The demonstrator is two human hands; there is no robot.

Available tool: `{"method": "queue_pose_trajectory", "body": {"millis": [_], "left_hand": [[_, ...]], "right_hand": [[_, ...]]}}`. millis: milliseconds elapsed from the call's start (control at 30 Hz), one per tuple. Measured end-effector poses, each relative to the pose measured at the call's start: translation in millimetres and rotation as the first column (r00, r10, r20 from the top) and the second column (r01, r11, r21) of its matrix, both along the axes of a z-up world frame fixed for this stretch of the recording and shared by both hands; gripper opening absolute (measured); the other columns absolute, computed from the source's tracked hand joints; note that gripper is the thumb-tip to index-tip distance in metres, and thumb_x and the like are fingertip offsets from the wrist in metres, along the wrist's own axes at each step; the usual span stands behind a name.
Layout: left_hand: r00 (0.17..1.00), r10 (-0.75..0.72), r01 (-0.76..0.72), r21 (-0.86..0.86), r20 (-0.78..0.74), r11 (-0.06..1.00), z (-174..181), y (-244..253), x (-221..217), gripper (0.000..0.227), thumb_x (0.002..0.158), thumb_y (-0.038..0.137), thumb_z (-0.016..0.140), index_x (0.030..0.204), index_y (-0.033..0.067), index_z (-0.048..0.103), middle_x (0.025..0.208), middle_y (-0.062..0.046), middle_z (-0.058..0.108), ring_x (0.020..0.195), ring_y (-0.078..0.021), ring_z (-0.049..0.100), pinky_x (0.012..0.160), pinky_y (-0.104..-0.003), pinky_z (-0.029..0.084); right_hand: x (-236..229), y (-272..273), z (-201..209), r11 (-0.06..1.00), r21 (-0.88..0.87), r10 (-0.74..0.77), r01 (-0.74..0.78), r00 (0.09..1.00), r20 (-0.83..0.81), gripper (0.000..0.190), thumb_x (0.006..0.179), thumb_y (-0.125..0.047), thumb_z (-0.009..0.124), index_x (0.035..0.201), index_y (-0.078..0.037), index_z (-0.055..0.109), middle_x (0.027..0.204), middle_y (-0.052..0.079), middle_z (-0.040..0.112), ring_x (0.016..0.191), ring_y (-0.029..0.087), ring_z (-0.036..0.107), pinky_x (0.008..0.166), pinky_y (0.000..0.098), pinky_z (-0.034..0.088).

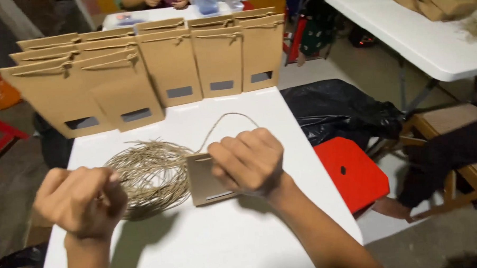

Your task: Assembling paper gift bags by threading twine through pre-punched holes and tying knots to form handles.

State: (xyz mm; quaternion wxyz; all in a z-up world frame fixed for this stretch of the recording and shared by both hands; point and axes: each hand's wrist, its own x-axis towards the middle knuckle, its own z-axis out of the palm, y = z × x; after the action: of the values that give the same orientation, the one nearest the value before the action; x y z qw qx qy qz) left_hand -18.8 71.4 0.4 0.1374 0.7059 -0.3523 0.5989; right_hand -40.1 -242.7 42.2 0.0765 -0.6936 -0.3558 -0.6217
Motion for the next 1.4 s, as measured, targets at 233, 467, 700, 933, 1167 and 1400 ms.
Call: {"method": "queue_pose_trajectory", "body": {"millis": [233, 467, 700, 933, 1167, 1400], "left_hand": [[1.000, -0.016, 0.016, 0.002, 0.013, 1.000, 24, -10, -10, 0.021, 0.118, 0.011, 0.066, 0.102, 0.0025, 0.074, 0.070, -0.007, 0.068, 0.051, -0.0230, 0.041, 0.063, -0.038, 0.028], [0.998, 0.007, -0.007, 0.013, 0.062, 1.000, 15, -4, -2, 0.020, 0.121, 0.015, 0.067, 0.108, 0.0000, 0.073, 0.078, -0.009, 0.075, 0.053, -0.0235, 0.050, 0.062, -0.040, 0.029], [0.994, -0.080, 0.073, -0.105, -0.068, 0.992, -31, 0, 16, 0.030, 0.123, 0.012, 0.062, 0.108, -0.0136, 0.065, 0.069, -0.013, 0.058, 0.054, -0.0346, 0.034, 0.060, -0.048, 0.032], [0.535, 0.844, -0.816, -0.229, 0.047, 0.530, -92, 41, 30, 0.037, 0.140, 0.005, 0.071, 0.105, 0.0103, 0.062, 0.084, -0.011, 0.057, 0.062, -0.0148, 0.048, 0.058, -0.031, 0.027], [0.958, -0.045, -0.094, -0.458, -0.283, 0.884, -39, 6, 17, 0.071, 0.137, -0.003, 0.030, 0.066, -0.0054, 0.024, 0.062, -0.019, 0.024, 0.065, -0.0343, 0.022, 0.076, -0.054, 0.020], [0.921, -0.174, -0.089, -0.624, -0.348, 0.776, -77, 27, 31, 0.050, 0.142, -0.014, 0.032, 0.092, -0.0103, 0.037, 0.094, -0.024, 0.042, 0.095, -0.0368, 0.041, 0.105, -0.054, 0.042]], "right_hand": [[5, 2, -2, 0.999, 0.028, -0.033, 0.033, 0.999, -0.022, 0.043, 0.121, -0.024, 0.039, 0.099, -0.008, 0.073, 0.083, 0.003, 0.068, 0.063, 0.024, 0.047, 0.062, 0.0396, 0.030], [4, 4, 1, 0.998, 0.045, -0.040, 0.041, 0.999, -0.022, 0.049, 0.123, -0.027, 0.037, 0.094, -0.008, 0.072, 0.080, 0.004, 0.066, 0.062, 0.024, 0.049, 0.062, 0.0406, 0.029], [4, 2, 0, 0.992, 0.104, -0.065, 0.071, 0.996, -0.053, 0.044, 0.122, -0.025, 0.039, 0.096, -0.009, 0.070, 0.077, 0.004, 0.059, 0.062, 0.026, 0.048, 0.062, 0.0434, 0.029], [5, 3, 0, 0.986, 0.140, -0.089, 0.089, 0.996, -0.006, 0.054, 0.125, -0.027, 0.032, 0.095, -0.009, 0.072, 0.077, 0.003, 0.060, 0.061, 0.023, 0.043, 0.061, 0.0408, 0.026], [6, 8, -8, 0.975, 0.197, -0.107, 0.102, 0.994, 0.017, 0.043, 0.121, -0.025, 0.039, 0.098, -0.013, 0.074, 0.095, 0.005, 0.069, 0.069, 0.022, 0.052, 0.064, 0.0377, 0.036], [1, 13, -7, 0.979, 0.155, -0.141, 0.135, 0.990, 0.031, 0.041, 0.120, -0.023, 0.040, 0.099, -0.015, 0.075, 0.102, 0.001, 0.073, 0.079, 0.022, 0.055, 0.070, 0.0367, 0.039]]}}
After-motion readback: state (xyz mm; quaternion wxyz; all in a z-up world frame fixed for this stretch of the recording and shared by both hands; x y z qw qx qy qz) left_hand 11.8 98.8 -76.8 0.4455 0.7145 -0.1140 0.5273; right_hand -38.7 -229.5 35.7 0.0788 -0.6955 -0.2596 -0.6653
